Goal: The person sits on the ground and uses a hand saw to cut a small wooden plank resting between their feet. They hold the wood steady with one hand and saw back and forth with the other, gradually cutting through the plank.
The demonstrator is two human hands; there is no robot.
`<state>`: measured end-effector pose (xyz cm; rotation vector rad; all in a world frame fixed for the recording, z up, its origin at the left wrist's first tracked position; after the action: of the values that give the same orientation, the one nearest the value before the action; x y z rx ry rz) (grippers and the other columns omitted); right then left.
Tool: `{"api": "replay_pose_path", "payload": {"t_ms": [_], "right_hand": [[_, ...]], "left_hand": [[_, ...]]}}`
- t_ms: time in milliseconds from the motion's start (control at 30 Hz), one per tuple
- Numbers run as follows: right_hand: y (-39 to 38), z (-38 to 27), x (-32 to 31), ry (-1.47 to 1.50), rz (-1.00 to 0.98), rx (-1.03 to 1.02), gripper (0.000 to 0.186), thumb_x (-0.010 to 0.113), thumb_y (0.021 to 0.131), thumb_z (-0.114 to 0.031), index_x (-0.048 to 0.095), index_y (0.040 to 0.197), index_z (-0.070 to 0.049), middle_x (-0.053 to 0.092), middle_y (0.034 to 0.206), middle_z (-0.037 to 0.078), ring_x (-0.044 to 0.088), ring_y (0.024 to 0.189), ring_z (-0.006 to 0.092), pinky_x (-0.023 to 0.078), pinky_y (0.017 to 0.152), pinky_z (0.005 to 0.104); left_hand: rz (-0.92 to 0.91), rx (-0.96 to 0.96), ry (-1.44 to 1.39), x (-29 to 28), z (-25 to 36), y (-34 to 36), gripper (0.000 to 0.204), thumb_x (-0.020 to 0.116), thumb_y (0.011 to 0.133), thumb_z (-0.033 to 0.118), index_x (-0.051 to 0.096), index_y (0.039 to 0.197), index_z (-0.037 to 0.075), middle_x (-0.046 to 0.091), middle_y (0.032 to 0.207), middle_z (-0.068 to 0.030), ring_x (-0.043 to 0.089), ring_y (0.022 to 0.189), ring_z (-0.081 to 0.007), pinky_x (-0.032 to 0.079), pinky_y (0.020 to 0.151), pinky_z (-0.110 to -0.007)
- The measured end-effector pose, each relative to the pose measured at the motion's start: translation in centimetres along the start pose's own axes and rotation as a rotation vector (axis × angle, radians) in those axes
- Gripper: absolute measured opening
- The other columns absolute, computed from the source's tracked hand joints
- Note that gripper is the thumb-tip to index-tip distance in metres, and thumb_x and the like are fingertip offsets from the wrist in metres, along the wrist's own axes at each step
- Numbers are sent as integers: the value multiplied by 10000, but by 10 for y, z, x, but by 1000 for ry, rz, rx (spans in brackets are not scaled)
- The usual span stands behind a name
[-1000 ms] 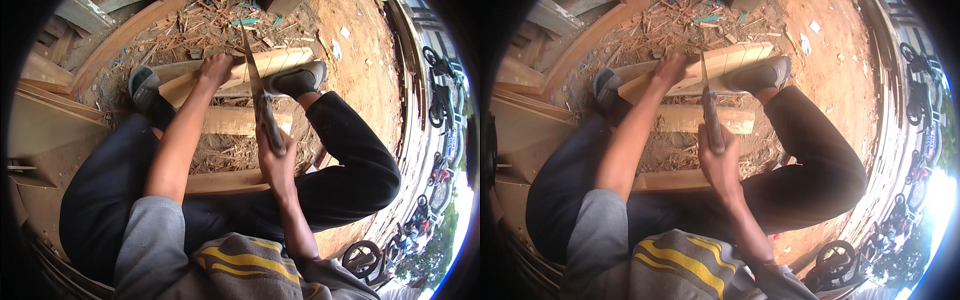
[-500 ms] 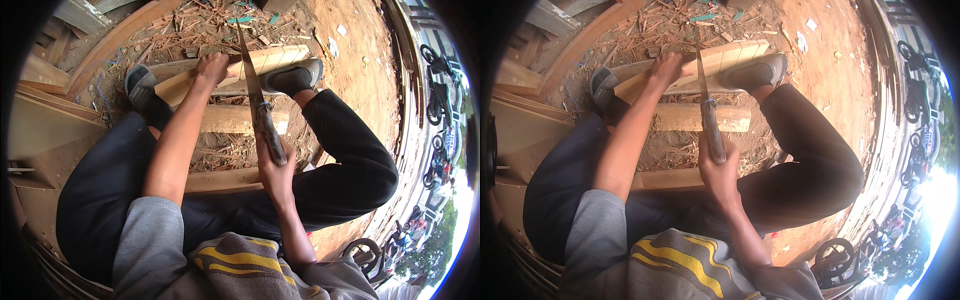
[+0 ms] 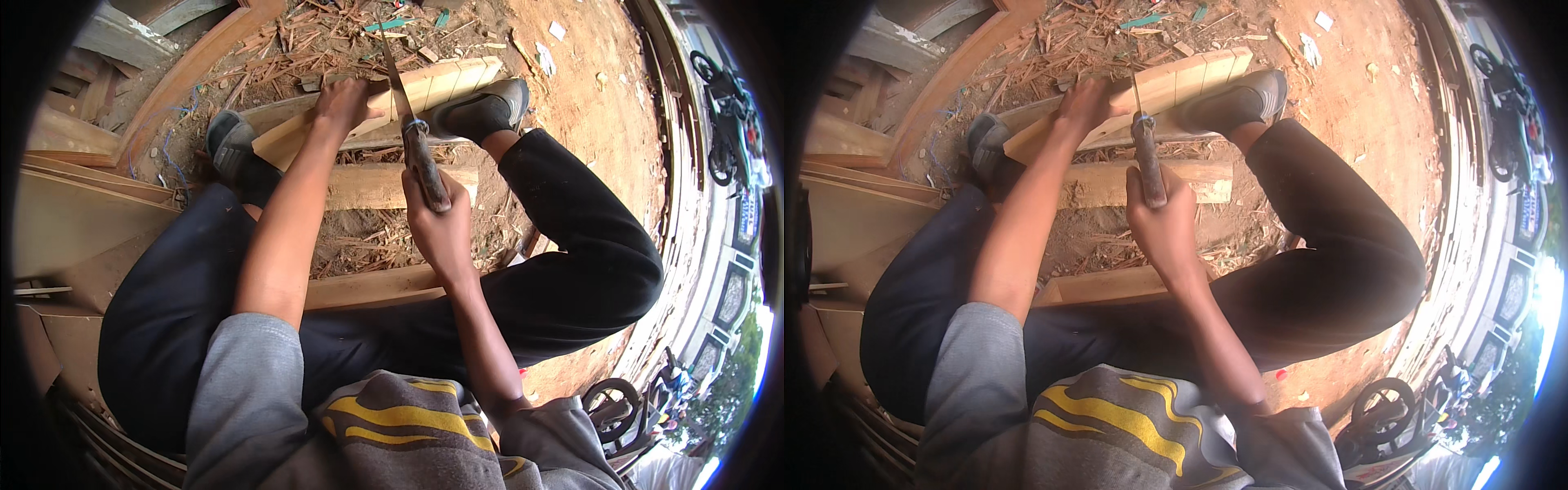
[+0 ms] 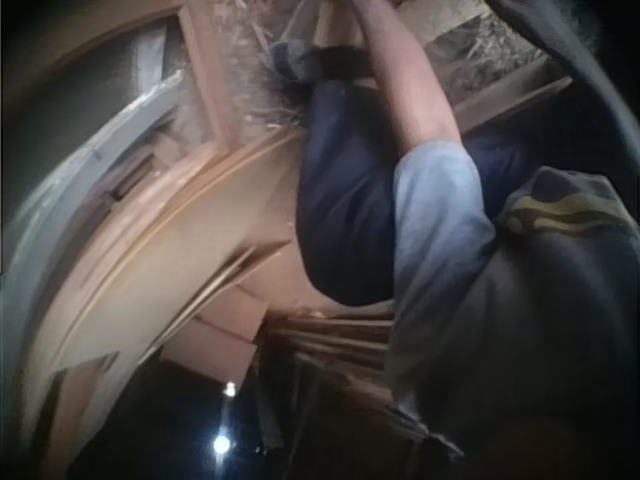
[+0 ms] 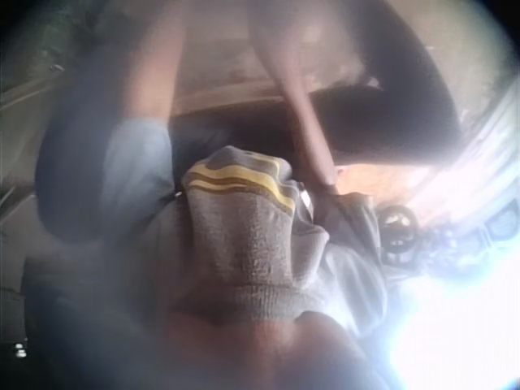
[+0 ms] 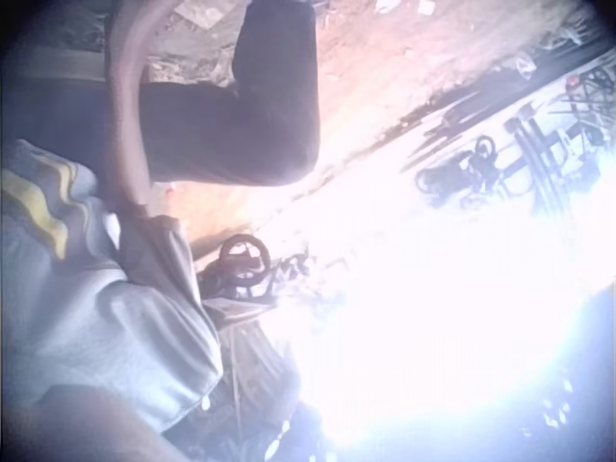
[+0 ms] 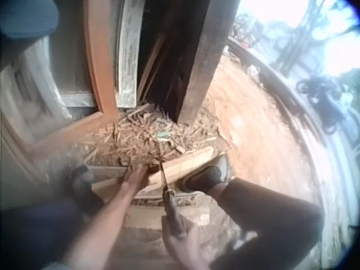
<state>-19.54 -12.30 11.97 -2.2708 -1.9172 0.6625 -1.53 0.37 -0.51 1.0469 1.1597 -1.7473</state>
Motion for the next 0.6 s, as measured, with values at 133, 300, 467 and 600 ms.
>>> {"api": "replay_pose_path", "payload": {"t_ms": [133,300,467,600], "right_hand": [[-63,18,-20,24,79,-73,180,585,934,-94,581,798,23,490,616,-3,436,599,38,358,505,254],[4,3,2,44,49,-34,237,571,941,-123,545,749,14,444,578,3,383,564,50,324,483,280],[-43,18,-14,95,24,-36,204,574,937,-103,573,778,24,476,599,-12,405,586,33,348,498,266],[-44,3,-31,50,0,59,195,573,935,-93,582,781,27,478,602,-17,410,585,32,340,490,264]], "left_hand": [[-12,8,66,5,-5,-1,638,719,757,536,638,1110,12,673,1089,-163,637,1040,-284,499,921,-458],[30,-35,71,0,3,6,643,721,745,552,644,1121,36,677,1107,-132,633,1063,-298,497,941,-448],[-23,-22,69,4,-14,10,662,746,719,550,651,1107,21,677,1103,-156,636,1062,-293,496,947,-455],[-24,-66,35,-3,0,1,628,746,722,549,677,1042,12,685,1072,-167,651,1029,-278,530,889,-421]]}}
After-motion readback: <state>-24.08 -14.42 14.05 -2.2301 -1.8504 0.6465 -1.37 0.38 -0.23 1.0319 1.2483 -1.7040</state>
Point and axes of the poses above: each hand's wrist, its own y-axis towards the middle knuckle, its own x-axis out of the palm, z = x × y, the point moved 2 cm from there along y, towards the middle knuckle
